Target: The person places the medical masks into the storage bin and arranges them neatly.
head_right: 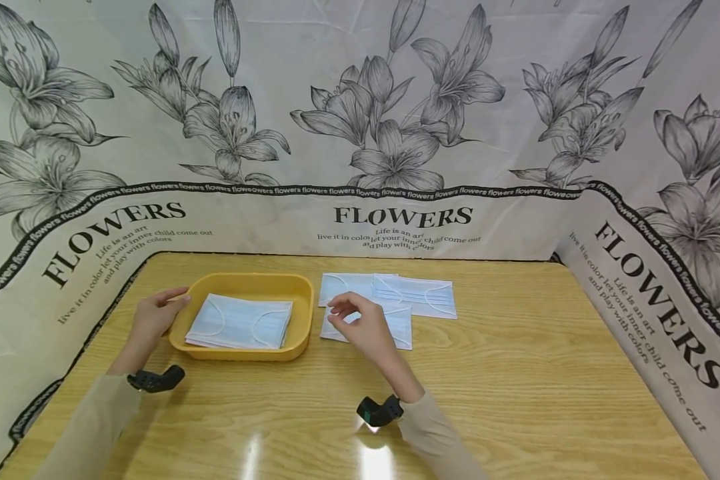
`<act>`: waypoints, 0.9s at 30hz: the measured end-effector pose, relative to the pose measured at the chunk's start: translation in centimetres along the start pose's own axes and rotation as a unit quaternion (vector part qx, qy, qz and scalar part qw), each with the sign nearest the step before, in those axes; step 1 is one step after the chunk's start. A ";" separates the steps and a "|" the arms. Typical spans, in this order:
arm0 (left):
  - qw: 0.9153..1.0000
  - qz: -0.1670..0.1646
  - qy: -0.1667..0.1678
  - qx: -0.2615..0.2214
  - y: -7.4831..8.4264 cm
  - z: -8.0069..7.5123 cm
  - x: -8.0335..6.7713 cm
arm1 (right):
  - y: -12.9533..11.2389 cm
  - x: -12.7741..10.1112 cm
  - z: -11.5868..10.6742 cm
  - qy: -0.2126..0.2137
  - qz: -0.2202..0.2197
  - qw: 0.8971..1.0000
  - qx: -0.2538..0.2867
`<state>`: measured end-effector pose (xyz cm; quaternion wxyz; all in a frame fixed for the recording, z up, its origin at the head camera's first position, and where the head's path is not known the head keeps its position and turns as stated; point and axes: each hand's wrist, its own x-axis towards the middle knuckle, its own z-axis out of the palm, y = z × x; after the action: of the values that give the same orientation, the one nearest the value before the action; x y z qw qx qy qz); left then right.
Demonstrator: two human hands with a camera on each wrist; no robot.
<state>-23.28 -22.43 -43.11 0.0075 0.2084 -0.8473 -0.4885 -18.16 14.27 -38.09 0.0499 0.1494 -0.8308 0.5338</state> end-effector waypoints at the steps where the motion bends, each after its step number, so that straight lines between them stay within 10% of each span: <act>1: 1.000 0.000 0.000 0.000 0.0 0.0 0.0 | 0.0 -0.1 -0.2 0.001 0.004 1.000 -0.001; 27: 1.000 0.017 -0.004 -0.016 0.1 -0.3 -0.4 | 6.5 -1.3 -4.2 0.058 0.005 0.997 -0.050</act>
<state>-22.91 -22.51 -42.80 0.0158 0.1925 -0.8429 -0.5022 -19.22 20.78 -42.30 0.1027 0.1114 -0.8530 0.4995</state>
